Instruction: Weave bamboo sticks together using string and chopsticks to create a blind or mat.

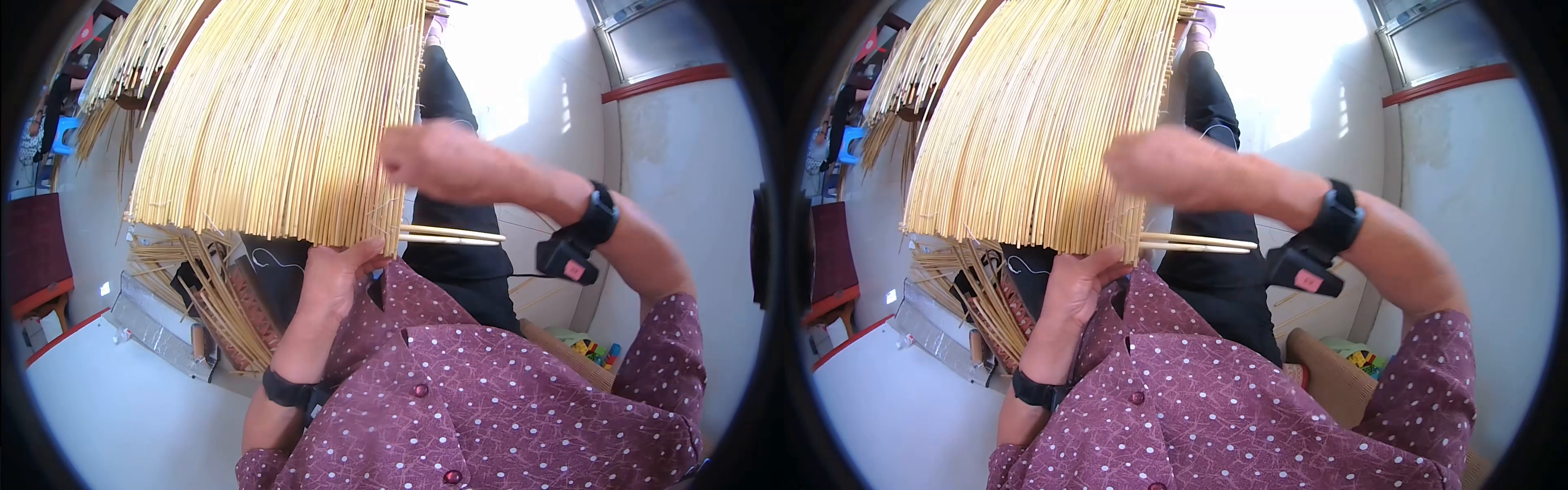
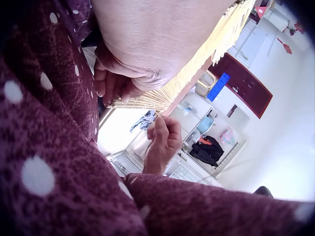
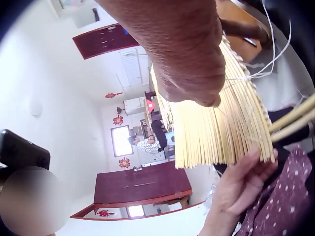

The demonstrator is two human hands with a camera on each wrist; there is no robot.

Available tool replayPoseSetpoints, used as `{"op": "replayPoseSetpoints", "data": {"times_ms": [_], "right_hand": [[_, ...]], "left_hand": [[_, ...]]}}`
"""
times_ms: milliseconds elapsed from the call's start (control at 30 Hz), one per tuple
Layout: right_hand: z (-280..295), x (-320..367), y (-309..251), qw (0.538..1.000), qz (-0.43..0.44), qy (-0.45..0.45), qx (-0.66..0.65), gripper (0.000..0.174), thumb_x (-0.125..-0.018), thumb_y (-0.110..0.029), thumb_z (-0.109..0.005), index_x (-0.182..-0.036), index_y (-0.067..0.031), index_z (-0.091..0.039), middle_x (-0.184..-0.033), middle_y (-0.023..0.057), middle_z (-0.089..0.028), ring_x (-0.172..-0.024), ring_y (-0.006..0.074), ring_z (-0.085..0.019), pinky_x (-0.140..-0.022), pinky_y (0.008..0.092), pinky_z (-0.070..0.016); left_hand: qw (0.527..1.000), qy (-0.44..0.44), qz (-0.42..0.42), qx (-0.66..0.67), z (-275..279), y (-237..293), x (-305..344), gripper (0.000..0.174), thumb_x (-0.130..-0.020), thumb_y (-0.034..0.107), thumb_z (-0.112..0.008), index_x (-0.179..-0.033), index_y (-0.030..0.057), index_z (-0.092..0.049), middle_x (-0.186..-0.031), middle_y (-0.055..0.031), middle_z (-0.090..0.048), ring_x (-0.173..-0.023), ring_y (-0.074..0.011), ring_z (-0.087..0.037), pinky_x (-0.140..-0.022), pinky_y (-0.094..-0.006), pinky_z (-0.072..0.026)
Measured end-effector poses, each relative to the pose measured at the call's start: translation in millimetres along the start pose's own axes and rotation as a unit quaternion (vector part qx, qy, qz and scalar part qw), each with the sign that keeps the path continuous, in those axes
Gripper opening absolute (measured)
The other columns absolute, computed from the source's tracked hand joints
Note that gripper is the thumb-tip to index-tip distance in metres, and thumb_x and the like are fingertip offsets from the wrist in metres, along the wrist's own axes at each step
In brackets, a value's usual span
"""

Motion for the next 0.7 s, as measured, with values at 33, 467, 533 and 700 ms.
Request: {"op": "replayPoseSetpoints", "data": {"times_ms": [33, 467, 533, 700], "right_hand": [[4, 3, 20, 0.994, 0.011, 0.033, 0.108, 0.009, -0.082, -0.009, -0.056, -0.084, 0.0003, -0.057, -0.085, 0.0139, -0.058, -0.084, 0.031, -0.062, -0.071, 0.039, -0.0528], [134, 149, 183, 0.855, -0.306, 0.167, 0.385, 0.012, -0.087, -0.01, -0.054, -0.084, 0.0015, -0.056, -0.085, 0.0215, -0.06, -0.084, 0.0389, -0.06, -0.072, 0.0463, -0.0477], [129, 170, 184, 0.789, -0.462, 0.073, 0.399, 0.014, -0.086, -0.009, -0.051, -0.083, 0.0019, -0.059, -0.085, 0.0234, -0.063, -0.082, 0.0408, -0.062, -0.071, 0.0488, -0.0482], [88, 204, 205, 0.799, -0.515, 0.034, 0.309, 0.018, -0.084, -0.009, -0.051, -0.078, 0.0017, -0.063, -0.087, 0.0244, -0.064, -0.081, 0.0398, -0.064, -0.068, 0.0492, -0.0491]], "left_hand": [[1.0, 0.0, 0.0, 0.001, 0, 0, 0, 0.037, -0.081, 0.003, -0.069, -0.115, -0.0048, -0.056, -0.102, -0.0135, -0.066, -0.088, -0.0225, -0.067, -0.075, -0.033, -0.0572], [1.0, -0.027, -0.004, -0.004, 1, 0, 1, 0.037, -0.082, 0.004, -0.068, -0.117, -0.0028, -0.056, -0.105, -0.013, -0.065, -0.088, -0.0211, -0.067, -0.077, -0.0321, -0.0569], [0.999, -0.031, -0.013, -0.001, 0, 1, 2, 0.037, -0.082, 0.004, -0.068, -0.117, -0.0028, -0.056, -0.105, -0.0131, -0.065, -0.088, -0.021, -0.067, -0.077, -0.0321, -0.0569], [1.0, -0.014, -0.002, -0.013, 1, 1, 1, 0.036, -0.082, 0.003, -0.067, -0.115, -0.0035, -0.057, -0.104, -0.0135, -0.066, -0.088, -0.0209, -0.067, -0.077, -0.0323, -0.0571]]}}
Point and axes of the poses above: each hand's wrist, its own x-axis away from the middle knuckle, its own z-axis out of the back of the hand, y = z × x, the point moved 1 cm from there along -x, towards the middle knuckle
